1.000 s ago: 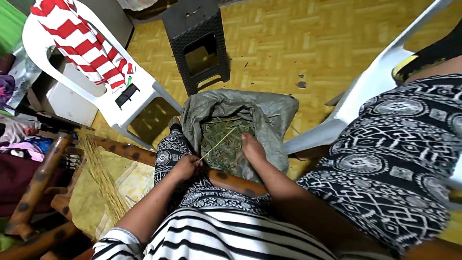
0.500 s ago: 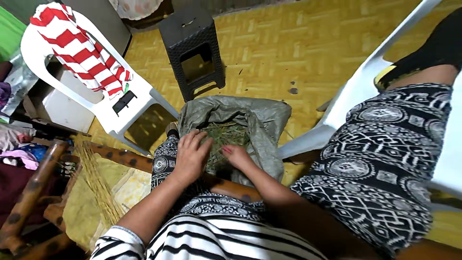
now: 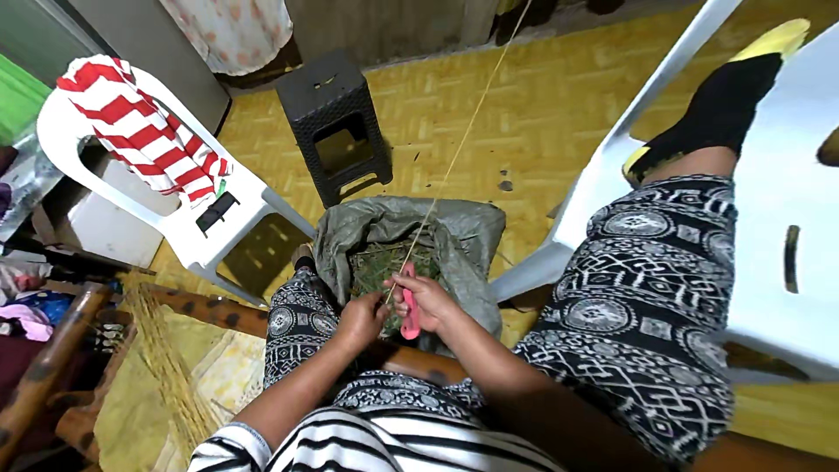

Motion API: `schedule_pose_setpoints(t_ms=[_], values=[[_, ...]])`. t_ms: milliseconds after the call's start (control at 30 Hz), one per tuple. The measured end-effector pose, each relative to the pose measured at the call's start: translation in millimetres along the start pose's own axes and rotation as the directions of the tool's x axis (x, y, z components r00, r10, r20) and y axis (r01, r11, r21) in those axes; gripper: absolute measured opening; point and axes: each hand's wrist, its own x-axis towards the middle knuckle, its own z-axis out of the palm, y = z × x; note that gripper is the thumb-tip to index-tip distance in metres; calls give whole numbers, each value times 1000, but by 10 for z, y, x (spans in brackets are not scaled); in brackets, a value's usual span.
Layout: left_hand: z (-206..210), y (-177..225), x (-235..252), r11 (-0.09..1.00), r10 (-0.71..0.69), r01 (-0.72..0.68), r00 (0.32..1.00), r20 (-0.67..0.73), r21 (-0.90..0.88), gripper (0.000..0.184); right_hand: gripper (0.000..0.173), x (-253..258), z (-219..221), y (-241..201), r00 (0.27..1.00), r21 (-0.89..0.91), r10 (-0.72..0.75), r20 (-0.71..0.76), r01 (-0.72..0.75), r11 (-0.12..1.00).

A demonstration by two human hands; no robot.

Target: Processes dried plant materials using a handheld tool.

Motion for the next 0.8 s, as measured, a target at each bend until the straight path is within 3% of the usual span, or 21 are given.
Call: schedule_pose_setpoints(t_ms=[133,200,333,400,500,667,800], values=[[-27,59,15,997,-7,7,1000,-2,-72,34,26,-35,23,-13,996,-78,-91,-24,89,993],[-69,112,25,988,-51,49,999,-12,-144,35,31,-40,15,-16,979,-238,-200,-40,185,953],[-187,190,93,946,-134,120,991,-28,-302,34,51,-32,-35,4,905,-638,-419,74,365,677],[-236,233,116,937,-146,122,988,-49,-328,34,53,-60,-35,11,885,-730,-431,175,411,547],[-262,281,127,947,-121,91,990,-79,-308,33,53,-127,-1,32,886,-792,-395,244,417,446],[-234,294,105,940,-64,21,991,-115,-339,32,49,-215,35,-7,880,-806,-417,226,410,427],[-230,245,68,903,-32,-37,988,-153,-428,32,48,-285,118,-51,887,-734,-424,182,409,542]])
